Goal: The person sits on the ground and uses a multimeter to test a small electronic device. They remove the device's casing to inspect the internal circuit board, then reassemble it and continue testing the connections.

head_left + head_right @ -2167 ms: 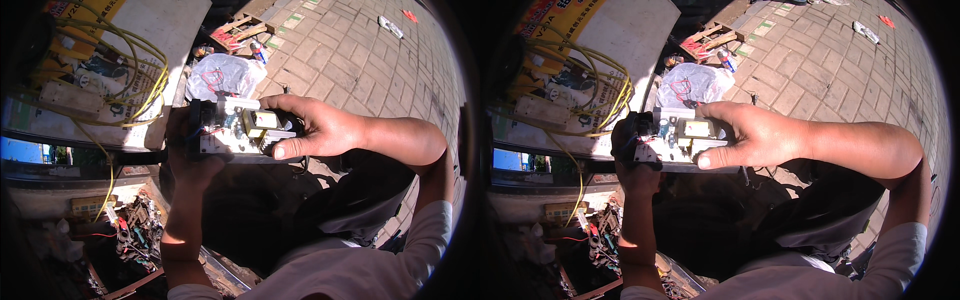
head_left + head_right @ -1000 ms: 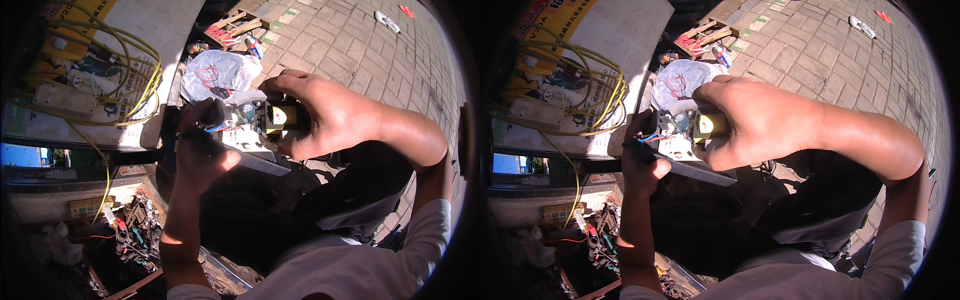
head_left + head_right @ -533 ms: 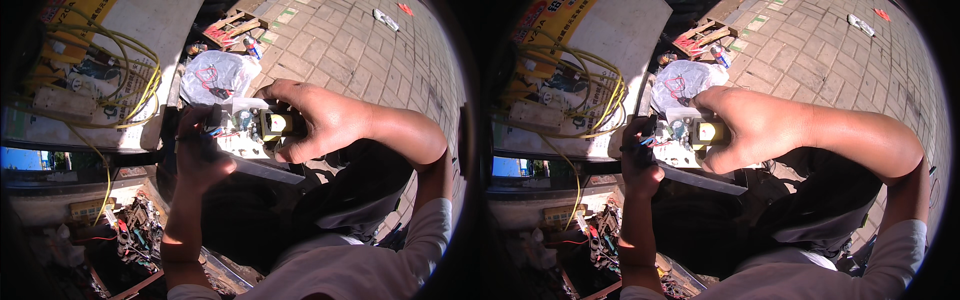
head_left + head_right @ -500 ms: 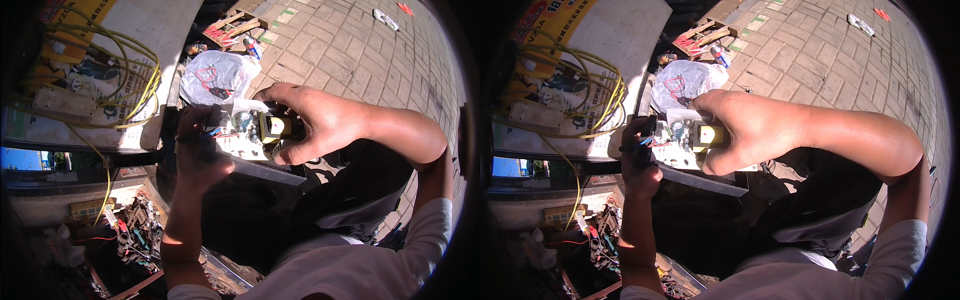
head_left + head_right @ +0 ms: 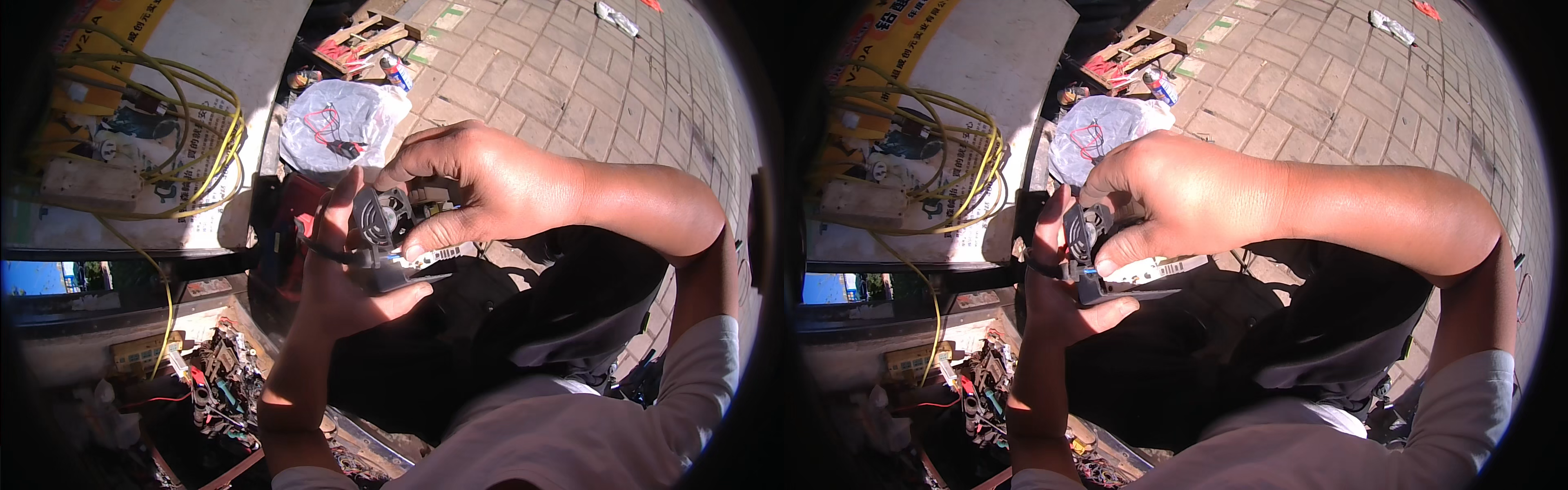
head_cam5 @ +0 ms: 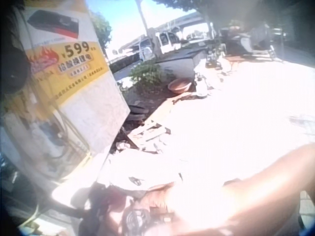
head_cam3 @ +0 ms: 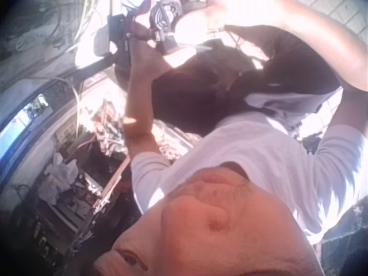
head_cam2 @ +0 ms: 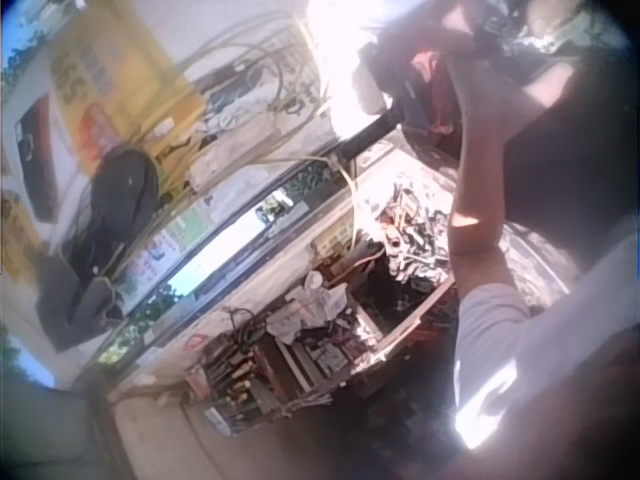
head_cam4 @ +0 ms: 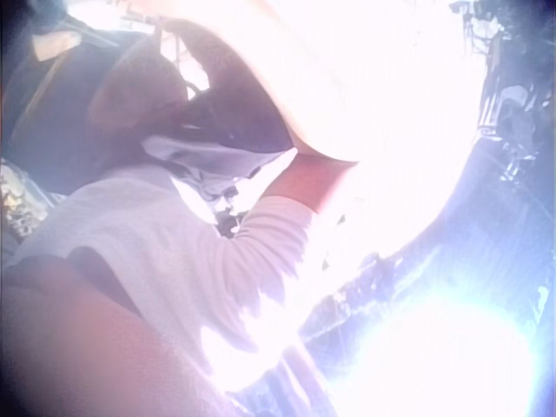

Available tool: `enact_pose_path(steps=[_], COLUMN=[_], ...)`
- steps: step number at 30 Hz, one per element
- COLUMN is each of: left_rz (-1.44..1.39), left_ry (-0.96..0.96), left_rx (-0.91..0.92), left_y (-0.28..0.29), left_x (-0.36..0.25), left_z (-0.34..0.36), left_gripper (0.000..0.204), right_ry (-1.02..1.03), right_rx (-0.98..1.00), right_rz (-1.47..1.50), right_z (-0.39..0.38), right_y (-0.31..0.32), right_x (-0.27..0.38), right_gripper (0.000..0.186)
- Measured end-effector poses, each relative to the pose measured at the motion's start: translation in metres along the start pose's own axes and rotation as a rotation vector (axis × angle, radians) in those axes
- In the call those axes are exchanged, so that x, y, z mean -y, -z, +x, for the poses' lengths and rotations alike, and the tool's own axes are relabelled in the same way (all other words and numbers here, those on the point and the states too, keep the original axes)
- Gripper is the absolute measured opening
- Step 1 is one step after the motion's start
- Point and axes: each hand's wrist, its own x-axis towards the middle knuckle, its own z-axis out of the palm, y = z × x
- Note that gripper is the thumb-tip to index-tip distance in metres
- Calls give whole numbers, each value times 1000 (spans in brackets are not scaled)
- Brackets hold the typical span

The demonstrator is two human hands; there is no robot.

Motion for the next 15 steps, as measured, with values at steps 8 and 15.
enact_pose_path(steps=[8,15], left_rz=[459,285], left_ry=[-82,8], left_rx=[28,43], left_y=[10,6], left_x=[-7,-7], left_z=[-1,-5], left_gripper=[115,112], right_ry=[70,72], right_rx=[-19,87], right_rz=[-82,-92], right_z=[1,-6], right_y=[-1,3], right_x=[0,1], right_gripper=[47,48])
